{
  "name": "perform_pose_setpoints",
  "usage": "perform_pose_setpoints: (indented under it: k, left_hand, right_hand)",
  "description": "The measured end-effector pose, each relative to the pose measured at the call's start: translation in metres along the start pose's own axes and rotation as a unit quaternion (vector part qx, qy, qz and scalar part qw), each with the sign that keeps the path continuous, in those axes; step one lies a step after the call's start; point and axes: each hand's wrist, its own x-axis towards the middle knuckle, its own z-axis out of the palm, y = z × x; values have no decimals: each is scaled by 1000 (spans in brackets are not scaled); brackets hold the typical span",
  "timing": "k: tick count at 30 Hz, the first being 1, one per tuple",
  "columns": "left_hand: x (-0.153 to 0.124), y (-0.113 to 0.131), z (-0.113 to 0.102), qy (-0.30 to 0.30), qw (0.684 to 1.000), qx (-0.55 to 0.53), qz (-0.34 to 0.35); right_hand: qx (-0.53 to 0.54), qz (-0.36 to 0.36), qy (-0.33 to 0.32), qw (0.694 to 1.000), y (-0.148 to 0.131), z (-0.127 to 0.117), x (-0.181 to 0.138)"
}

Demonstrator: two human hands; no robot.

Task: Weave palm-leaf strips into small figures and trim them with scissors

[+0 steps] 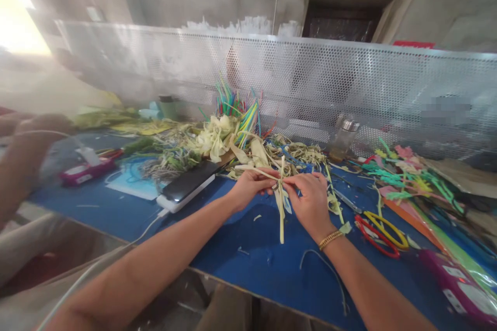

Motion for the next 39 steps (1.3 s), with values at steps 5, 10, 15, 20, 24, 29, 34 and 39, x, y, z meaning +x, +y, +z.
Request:
perform_pose_setpoints:
  k: [5,10,15,20,24,29,34,39]
  left_hand:
    - [-1,-1,1,-2,1000,25,5]
    - [-4,2,4,-34,999,37,-6]
    - [-7,3,8,-40,999,-1,-8]
    - [-7,3,9,-36,999,-28,-19]
    - [-8,4,6,-45,999,-17,-8]
    - [-11,5,5,-47,999,-3,25]
    - [-10,6,11,-11,1000,27,4]
    - [-4,4,9,36,999,0,35]
  right_hand:
    - [-9,-8,-10,1000,-2,1,-2]
    - [-12,-7,-5,1000,-2,-1,-2]
    - [-15,-8,-6,1000,-2,-2,-1]
    - [-9,-9,2,1000,-3,-4,-1]
    - [3,-10,8,1000,-6,-5,-1]
    - [-1,-33,6,999,-6,-4,-2]
    - [0,-26,5,1000,2,-2,1]
    - [4,-2,45,999,5,-10,7]
